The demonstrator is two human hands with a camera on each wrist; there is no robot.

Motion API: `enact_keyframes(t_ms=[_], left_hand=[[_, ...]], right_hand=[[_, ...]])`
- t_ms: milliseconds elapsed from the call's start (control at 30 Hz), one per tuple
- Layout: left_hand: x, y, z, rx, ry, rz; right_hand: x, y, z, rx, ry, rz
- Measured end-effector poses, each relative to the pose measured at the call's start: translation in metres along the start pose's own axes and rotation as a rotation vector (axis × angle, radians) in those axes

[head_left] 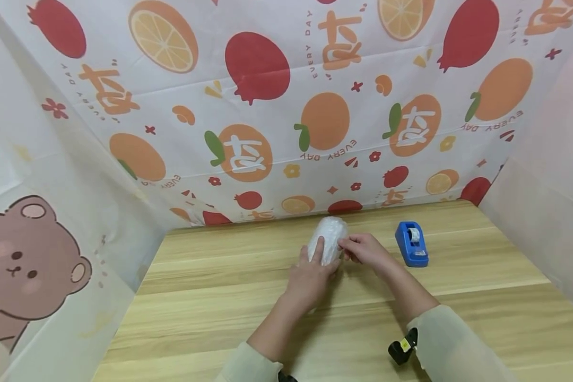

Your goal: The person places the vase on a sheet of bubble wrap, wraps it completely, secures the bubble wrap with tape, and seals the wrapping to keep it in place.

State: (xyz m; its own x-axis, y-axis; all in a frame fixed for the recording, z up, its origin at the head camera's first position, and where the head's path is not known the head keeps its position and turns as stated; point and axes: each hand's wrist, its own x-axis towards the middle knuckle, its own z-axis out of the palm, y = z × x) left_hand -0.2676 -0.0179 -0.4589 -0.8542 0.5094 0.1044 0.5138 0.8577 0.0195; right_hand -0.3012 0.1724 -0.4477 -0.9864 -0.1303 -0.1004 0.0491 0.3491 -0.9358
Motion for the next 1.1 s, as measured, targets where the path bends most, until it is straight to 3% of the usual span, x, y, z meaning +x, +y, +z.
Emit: enact_keyframes(t_ms=[600,1100], left_hand=[[0.0,-0.004,0.001,-0.057,0.043,0.019],[0.002,-0.005,0.0,-0.074,0.049,0.056]], right_hand=[[0.009,0.003,-0.005,0.119,0.005,0.07],[0.016,-0.01,0.004,0.033,-0.144,0.058]])
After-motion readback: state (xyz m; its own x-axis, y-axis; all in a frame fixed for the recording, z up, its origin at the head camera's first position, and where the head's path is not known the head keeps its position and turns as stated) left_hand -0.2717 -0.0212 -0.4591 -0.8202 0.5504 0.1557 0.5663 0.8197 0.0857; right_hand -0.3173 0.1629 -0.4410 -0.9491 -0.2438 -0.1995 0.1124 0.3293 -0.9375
